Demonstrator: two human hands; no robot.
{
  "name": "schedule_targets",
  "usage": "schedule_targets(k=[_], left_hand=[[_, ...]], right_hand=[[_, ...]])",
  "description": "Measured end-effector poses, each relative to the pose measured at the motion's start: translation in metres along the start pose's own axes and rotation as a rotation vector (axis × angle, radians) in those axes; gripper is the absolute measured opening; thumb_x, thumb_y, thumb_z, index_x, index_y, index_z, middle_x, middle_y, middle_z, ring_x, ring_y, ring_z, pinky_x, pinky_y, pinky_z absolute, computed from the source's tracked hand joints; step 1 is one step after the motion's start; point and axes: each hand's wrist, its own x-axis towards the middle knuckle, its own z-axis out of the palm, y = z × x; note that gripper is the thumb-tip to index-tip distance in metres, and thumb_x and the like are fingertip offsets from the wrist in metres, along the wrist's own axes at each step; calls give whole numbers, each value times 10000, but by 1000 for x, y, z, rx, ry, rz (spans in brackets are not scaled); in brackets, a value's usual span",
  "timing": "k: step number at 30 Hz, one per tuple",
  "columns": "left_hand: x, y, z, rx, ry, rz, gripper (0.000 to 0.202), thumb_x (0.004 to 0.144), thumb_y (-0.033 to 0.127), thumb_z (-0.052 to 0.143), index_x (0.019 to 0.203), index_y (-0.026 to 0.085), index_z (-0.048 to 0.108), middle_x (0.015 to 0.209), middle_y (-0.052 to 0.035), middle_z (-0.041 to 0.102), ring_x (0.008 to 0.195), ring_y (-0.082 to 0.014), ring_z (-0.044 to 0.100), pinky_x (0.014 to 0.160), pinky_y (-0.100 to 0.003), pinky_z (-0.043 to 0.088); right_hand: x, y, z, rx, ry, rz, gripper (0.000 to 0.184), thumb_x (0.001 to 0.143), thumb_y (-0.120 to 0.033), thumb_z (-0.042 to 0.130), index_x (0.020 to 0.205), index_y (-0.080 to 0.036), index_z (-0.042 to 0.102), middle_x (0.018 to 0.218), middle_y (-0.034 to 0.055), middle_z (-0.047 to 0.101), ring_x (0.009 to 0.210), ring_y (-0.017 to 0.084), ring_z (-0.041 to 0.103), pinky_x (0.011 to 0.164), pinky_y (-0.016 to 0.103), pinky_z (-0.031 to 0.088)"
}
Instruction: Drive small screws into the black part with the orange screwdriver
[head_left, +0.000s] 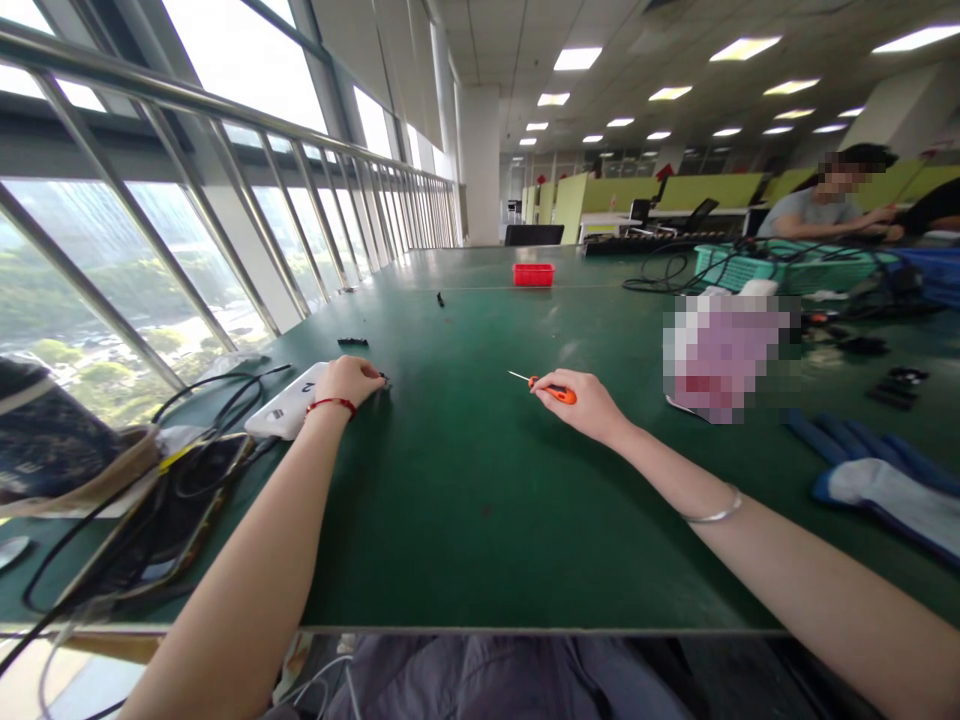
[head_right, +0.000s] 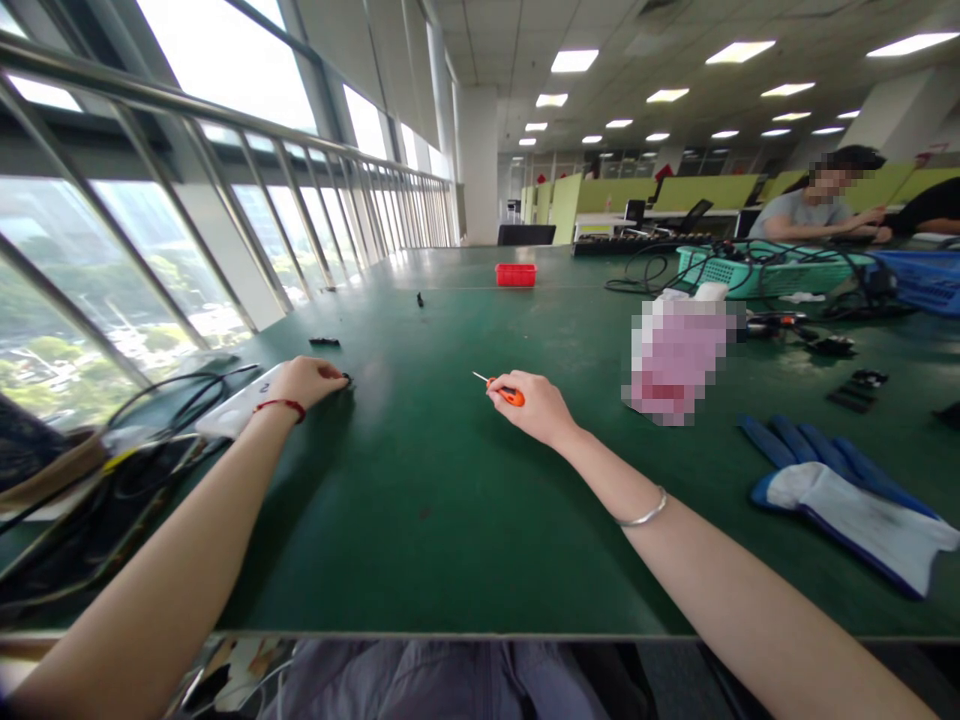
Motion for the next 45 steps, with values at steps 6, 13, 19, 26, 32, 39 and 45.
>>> schedule_targets(k=[6,13,19,26,32,39,45], left_hand=[[4,-5,-3,-46,154,-105,345,677,438,610,894,210,749,874,-72,706,881,-284,594,754,-328,458],[-5,-4,5,23,77,-197,400,714,474,578,956,198,738,1010,-99,675,1080,-318,428,878,-394,387],[-11,6,3,41,95,-228,386,720,463,583,971,211,734,1109,-108,624,1133,-331,380,931,-422,367],[-12,3,6,36,74,-173,357,737,446,588,920,175,732,1069,-125,597,1105,-358,358,915,-475,353],[-11,1,4,91,89,-139,355,702,447,603,876,166,733,1034,-147,624,1112,-395,389,894,-480,357],[-7,0,6,107,164,-115,302,715,402,576,840,179,735,927,-148,684,1049,-385,465,851,-474,377],[-9,11,10,161,101,-56,249,666,382,628,787,193,735,905,-131,698,1101,-405,461,900,-502,358]], right_hand=[[0,-2,-1,4,-25,10,161,806,-282,546,844,-218,689,886,22,685,770,163,611,753,296,447],[0,-2,0,3,-42,7,158,805,-284,548,840,-221,689,893,25,686,766,163,613,743,297,456],[0,-2,0,-5,-45,5,166,806,-292,547,849,-221,691,901,22,686,767,160,611,739,292,455],[-1,-2,0,-13,-43,-8,154,801,-283,549,839,-231,689,895,19,687,764,156,618,725,284,456],[-1,-3,0,-12,-35,-11,145,798,-276,557,838,-233,689,901,19,692,763,159,618,719,288,458],[1,-3,-2,-10,29,1,209,840,-341,508,853,-229,684,903,25,691,780,166,625,712,281,457],[2,-11,-10,63,175,89,197,821,-333,519,885,-220,667,791,14,682,694,159,611,634,265,441]])
